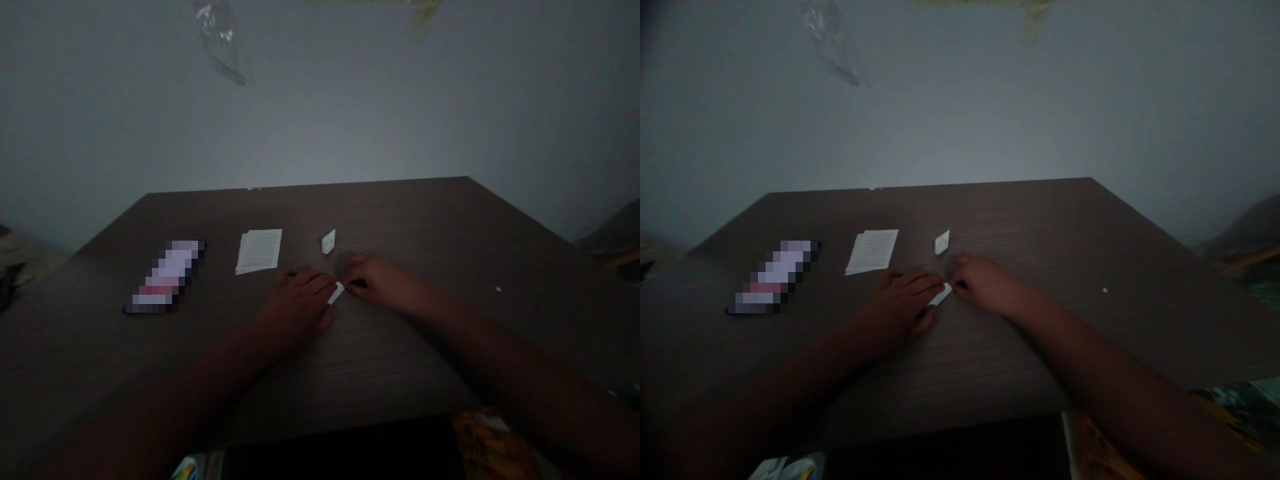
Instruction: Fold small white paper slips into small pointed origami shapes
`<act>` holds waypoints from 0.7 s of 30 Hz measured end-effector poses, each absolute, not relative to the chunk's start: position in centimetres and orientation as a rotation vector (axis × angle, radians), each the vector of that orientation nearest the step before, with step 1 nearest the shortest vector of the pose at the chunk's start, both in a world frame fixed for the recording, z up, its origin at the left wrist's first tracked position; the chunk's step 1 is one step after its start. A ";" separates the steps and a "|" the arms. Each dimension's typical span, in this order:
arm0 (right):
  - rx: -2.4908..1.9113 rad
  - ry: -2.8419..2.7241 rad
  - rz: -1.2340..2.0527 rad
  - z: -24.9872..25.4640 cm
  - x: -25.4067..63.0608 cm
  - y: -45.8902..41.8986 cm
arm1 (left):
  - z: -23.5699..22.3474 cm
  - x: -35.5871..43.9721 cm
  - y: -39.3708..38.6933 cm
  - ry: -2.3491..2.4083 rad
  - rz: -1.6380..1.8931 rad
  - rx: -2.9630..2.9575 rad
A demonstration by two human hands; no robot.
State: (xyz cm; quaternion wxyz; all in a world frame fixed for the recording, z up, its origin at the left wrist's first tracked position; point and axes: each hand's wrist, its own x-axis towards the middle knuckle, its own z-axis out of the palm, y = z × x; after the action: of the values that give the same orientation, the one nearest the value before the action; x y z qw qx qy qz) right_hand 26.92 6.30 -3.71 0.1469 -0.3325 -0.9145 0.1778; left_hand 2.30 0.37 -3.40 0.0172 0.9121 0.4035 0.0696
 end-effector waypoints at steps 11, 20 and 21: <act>-0.889 -2.759 0.619 -2.5 27.3 5.2 | -3.4 2.4 0.5 1.296 0.144 2.800; -0.905 -2.552 0.729 -4.2 26.8 6.5 | -4.6 1.3 1.6 1.080 0.153 2.887; -0.881 -2.557 0.723 -4.3 26.8 6.6 | -4.8 1.3 1.7 1.064 0.152 2.885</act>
State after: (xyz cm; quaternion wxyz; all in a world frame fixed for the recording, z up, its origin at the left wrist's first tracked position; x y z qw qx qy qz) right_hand 26.76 6.59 -4.34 0.1703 -0.3101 -0.9000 0.2547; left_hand 1.27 1.74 -4.80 0.0313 0.9366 0.3454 0.0495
